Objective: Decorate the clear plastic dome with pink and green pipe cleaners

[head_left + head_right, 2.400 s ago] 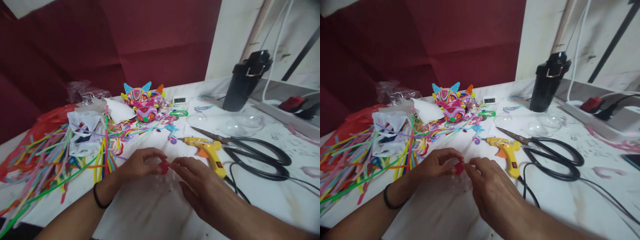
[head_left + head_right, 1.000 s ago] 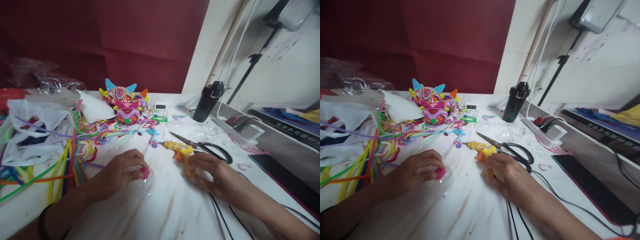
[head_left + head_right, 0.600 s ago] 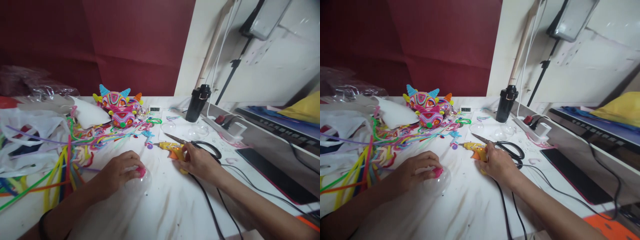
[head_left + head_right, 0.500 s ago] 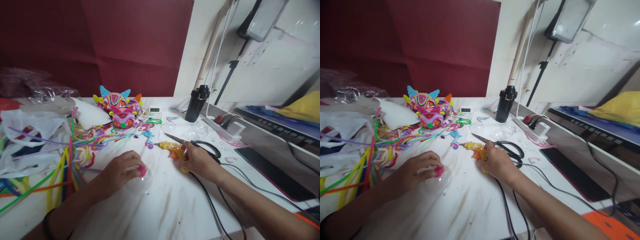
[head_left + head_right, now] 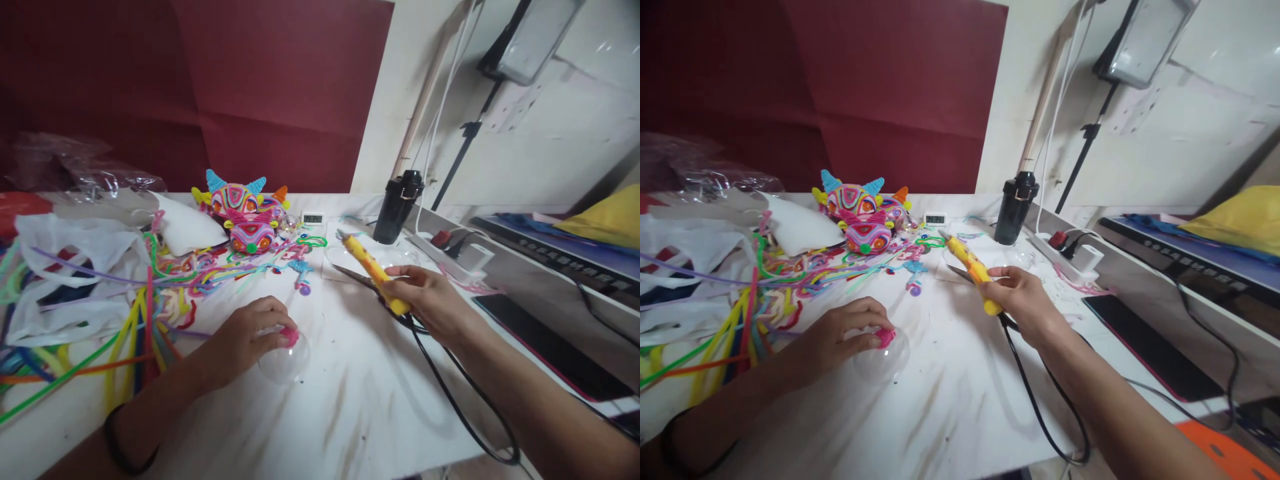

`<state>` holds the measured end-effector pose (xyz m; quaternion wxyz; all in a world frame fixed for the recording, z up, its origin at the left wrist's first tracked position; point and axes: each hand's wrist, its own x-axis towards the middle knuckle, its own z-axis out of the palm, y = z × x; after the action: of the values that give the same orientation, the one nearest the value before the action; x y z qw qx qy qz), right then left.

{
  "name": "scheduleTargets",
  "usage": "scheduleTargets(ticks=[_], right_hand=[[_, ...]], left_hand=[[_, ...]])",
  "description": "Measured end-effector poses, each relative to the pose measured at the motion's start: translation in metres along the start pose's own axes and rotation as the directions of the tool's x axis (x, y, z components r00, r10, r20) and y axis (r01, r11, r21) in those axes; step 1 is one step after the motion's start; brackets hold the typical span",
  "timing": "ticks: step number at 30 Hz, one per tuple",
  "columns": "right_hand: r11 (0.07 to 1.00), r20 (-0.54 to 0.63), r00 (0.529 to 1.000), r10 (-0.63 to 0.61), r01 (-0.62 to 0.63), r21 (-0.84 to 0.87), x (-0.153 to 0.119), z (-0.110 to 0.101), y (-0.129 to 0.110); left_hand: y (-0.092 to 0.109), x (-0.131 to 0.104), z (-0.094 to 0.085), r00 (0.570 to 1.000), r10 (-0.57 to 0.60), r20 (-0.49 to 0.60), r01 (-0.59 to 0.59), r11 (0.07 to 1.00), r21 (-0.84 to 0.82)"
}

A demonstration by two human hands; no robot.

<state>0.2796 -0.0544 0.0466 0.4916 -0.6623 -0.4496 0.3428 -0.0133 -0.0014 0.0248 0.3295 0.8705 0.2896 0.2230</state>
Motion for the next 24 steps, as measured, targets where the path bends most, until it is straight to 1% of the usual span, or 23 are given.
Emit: scheduleTargets(ticks=[2, 5, 10, 12, 15, 18, 20, 23, 24], right_hand=[[0.995, 0.043, 0.999, -0.004, 0.000, 0.100, -0.006, -0.003, -0.008], [0.982, 0.126, 0.992, 0.009, -0.032, 0.186, -0.013, -0.003, -0.014], [0.955, 0.277, 0.960, 0.042, -0.120, 0.270, -0.018, -0.002, -0.010], [0.948, 0.315, 0.948, 0.036, -0.132, 0.288, -0.018, -0.003, -0.007], [0.965, 0.366, 0.931, -0.008, -0.089, 0.247, -0.018, -0.005, -0.005], [0.986, 0.424, 0.903, -0.066, -0.006, 0.166, -0.017, -0.007, -0.005], [0.991, 0.435, 0.896, -0.092, 0.040, 0.127, -0.015, -0.007, -0.006], [0.996, 0.414, 0.908, -0.067, 0.037, 0.079, -0.011, -0.004, -0.006], [0.998, 0.371, 0.927, -0.052, 0.034, 0.056, -0.010, -0.003, -0.006]], left_hand=[[0.001, 0.000, 0.000, 1.000, 0.008, 0.002, -0.008, 1.000, 0.017], [0.003, 0.000, -0.001, 1.000, 0.018, 0.000, -0.018, 1.000, 0.016], [0.007, 0.001, -0.001, 0.999, -0.038, -0.004, 0.038, 0.999, -0.035], [0.007, 0.001, -0.001, 0.998, -0.062, 0.005, 0.062, 0.996, -0.067], [0.006, 0.001, -0.001, 0.996, -0.087, 0.015, 0.088, 0.990, -0.111], [0.006, 0.001, -0.001, 0.996, -0.085, 0.014, 0.086, 0.991, -0.104], [0.006, 0.001, -0.001, 0.995, -0.099, 0.016, 0.100, 0.990, -0.102], [0.009, 0.001, -0.001, 0.991, -0.131, 0.012, 0.132, 0.983, -0.125], [0.009, 0.001, -0.001, 0.991, -0.134, 0.006, 0.133, 0.983, -0.123]])
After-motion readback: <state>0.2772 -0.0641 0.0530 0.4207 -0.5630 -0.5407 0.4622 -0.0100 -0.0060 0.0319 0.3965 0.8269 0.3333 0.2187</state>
